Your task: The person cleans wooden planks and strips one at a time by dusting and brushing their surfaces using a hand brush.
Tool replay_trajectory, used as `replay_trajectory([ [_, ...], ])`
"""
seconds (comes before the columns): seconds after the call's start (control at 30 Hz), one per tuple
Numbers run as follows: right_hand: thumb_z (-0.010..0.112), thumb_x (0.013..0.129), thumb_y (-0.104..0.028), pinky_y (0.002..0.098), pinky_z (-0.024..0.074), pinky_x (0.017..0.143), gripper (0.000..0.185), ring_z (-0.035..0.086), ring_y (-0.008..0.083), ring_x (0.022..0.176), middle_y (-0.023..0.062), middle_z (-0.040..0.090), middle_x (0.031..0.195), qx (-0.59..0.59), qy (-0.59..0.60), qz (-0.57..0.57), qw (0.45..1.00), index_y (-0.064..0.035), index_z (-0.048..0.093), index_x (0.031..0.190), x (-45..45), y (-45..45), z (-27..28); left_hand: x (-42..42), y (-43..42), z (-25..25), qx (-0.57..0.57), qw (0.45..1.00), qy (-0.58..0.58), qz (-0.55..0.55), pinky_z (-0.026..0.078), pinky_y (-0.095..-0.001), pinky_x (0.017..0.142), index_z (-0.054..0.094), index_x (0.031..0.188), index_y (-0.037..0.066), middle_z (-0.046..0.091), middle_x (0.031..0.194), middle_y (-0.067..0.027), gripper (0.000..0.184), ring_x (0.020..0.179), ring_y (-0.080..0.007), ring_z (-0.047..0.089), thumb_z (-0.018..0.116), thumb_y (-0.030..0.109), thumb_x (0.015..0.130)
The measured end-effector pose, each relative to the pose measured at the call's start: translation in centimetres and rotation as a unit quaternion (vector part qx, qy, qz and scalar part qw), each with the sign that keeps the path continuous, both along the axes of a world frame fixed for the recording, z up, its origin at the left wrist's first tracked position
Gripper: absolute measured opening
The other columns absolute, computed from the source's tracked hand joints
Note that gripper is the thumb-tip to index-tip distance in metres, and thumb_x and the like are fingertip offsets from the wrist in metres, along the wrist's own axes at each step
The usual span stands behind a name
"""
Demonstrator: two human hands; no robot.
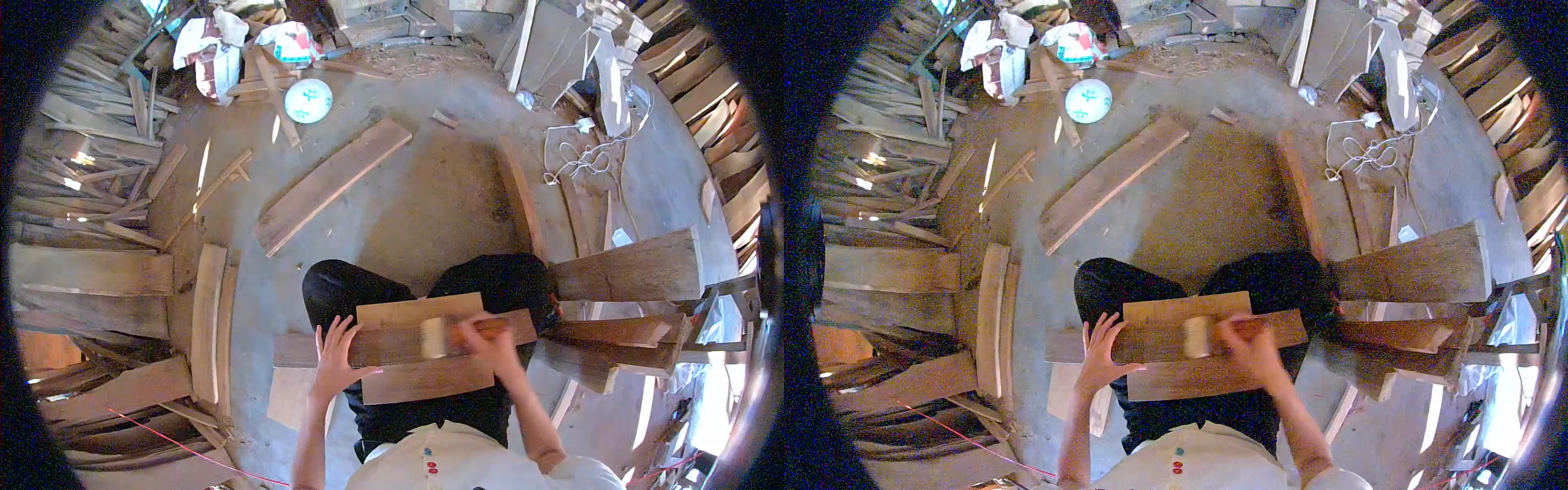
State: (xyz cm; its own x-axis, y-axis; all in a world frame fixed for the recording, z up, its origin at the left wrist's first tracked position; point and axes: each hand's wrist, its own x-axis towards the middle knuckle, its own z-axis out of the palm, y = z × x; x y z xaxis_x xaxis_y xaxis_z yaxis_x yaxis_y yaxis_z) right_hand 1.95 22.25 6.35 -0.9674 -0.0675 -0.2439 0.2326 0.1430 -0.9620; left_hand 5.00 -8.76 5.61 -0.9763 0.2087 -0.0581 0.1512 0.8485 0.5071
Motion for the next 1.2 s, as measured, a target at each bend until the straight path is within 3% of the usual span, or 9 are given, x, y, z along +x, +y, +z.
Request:
replay_trajectory([
  [0.17, 0.062, 0.085, -0.009, 0.0283, 0.0464, 0.055, 0.008, 0.057, 0.0113, 0.062, 0.0031, 0.063, 0.071, 0.177, 0.045, -0.137, 0.974, -0.0021, 0.06, 0.08, 1.4, 10.6, -0.3, -0.1, -0.1, -0.1, 0.001, 1.0, 0.002, -0.004, 0.005, -0.0558, 0.11, 0.048, 0.126, 0.007, 0.041, 0.137, -0.0141, 0.09, 0.134, -0.0327, 0.027, 0.076, 0.057, 0.057],
  [0.27, 0.062, 0.085, -0.006, 0.0279, 0.046, 0.056, 0.006, 0.057, 0.011, 0.063, 0.0038, 0.063, 0.072, 0.443, 0.014, -0.172, 0.88, -0.0015, 0.061, 0.08, 0.9, 9.7, 4.8, -0.1, -0.1, -0.3, 0.002, 1.0, 0.003, -0.006, 0.005, -0.0558, 0.11, 0.047, 0.126, 0.007, 0.041, 0.136, -0.0142, 0.09, 0.134, -0.0328, 0.027, 0.076, 0.058, 0.057],
  [0.43, 0.063, 0.079, 0.004, 0.025, 0.0466, 0.06, 0.01, 0.056, 0.0091, 0.067, 0.0046, 0.062, 0.075, 0.154, 0.132, -0.152, 0.967, -0.0013, 0.062, 0.087, -0.4, 1.8, 6.1, -0.1, -0.2, -0.3, 0.006, 1.0, 0.0, -0.005, 0.006, -0.0551, 0.111, 0.047, 0.126, 0.006, 0.041, 0.137, -0.0145, 0.09, 0.134, -0.0329, 0.028, 0.076, 0.058, 0.058],
  [0.6, 0.067, 0.082, -0.003, 0.0242, 0.0503, 0.07, 0.011, 0.061, 0.0089, 0.077, 0.0059, 0.068, 0.086, -0.071, 0.104, 0.128, 0.984, 0.0022, 0.065, 0.092, -0.9, -8.3, 5.5, 0.1, -0.2, -0.2, 0.002, 1.0, 0.005, -0.004, 0.005, -0.0544, 0.111, 0.047, 0.126, 0.006, 0.04, 0.137, -0.0143, 0.091, 0.134, -0.0325, 0.028, 0.076, 0.058, 0.058],
  [0.7, 0.067, 0.084, -0.01, 0.0229, 0.0466, 0.059, 0.012, 0.056, 0.0064, 0.067, 0.0018, 0.066, 0.077, 0.015, 0.106, 0.19, 0.976, 0.0017, 0.064, 0.085, -0.8, -11.5, 2.9, 0.3, -0.4, -0.1, 0.007, 1.0, 0.005, 0.0, 0.005, -0.0544, 0.111, 0.047, 0.126, 0.006, 0.04, 0.137, -0.014, 0.091, 0.134, -0.0324, 0.027, 0.076, 0.058, 0.057],
  [0.87, 0.068, 0.082, -0.011, 0.0267, 0.0491, 0.061, 0.011, 0.061, 0.01, 0.07, 0.0049, 0.067, 0.077, -0.057, -0.077, 0.037, 0.995, 0.0002, 0.065, 0.082, -0.5, -6.6, 0.6, 0.1, -0.3, -0.1, 0.015, 1.0, 0.006, 0.003, 0.006, -0.0545, 0.111, 0.047, 0.127, 0.007, 0.04, 0.137, -0.0139, 0.09, 0.134, -0.0326, 0.027, 0.076, 0.057, 0.058],
  [1.03, 0.066, 0.082, -0.007, 0.0258, 0.0482, 0.058, 0.007, 0.06, 0.0111, 0.064, 0.0034, 0.065, 0.072, -0.03, -0.011, -0.204, 0.978, -0.0019, 0.063, 0.079, -0.4, 5.9, -0.4, -0.1, -0.2, -0.3, 0.013, 1.0, 0.001, 0.003, 0.008, -0.0542, 0.111, 0.048, 0.126, 0.009, 0.041, 0.137, -0.0138, 0.089, 0.134, -0.0328, 0.029, 0.078, 0.056, 0.057],
  [1.07, 0.066, 0.082, -0.008, 0.0266, 0.0473, 0.056, 0.009, 0.059, 0.0119, 0.061, 0.0037, 0.065, 0.071, 0.155, 0.132, -0.21, 0.956, -0.0016, 0.062, 0.078, -0.5, 7.6, 0.7, -0.1, -0.2, -0.3, 0.013, 1.0, 0.003, 0.0, 0.007, -0.0543, 0.111, 0.048, 0.126, 0.008, 0.041, 0.137, -0.014, 0.088, 0.133, -0.033, 0.029, 0.077, 0.056, 0.058],
  [1.2, 0.066, 0.081, -0.007, 0.0317, 0.0448, 0.055, 0.011, 0.054, 0.0138, 0.06, 0.0061, 0.061, 0.066, 0.38, 0.101, -0.275, 0.878, -0.0004, 0.058, 0.078, -0.9, 12.6, 1.4, -0.1, -0.2, -0.1, 0.017, 1.0, 0.001, -0.001, 0.007, -0.0541, 0.112, 0.048, 0.125, 0.007, 0.041, 0.136, -0.0142, 0.087, 0.133, -0.0328, 0.028, 0.076, 0.057, 0.059],
])
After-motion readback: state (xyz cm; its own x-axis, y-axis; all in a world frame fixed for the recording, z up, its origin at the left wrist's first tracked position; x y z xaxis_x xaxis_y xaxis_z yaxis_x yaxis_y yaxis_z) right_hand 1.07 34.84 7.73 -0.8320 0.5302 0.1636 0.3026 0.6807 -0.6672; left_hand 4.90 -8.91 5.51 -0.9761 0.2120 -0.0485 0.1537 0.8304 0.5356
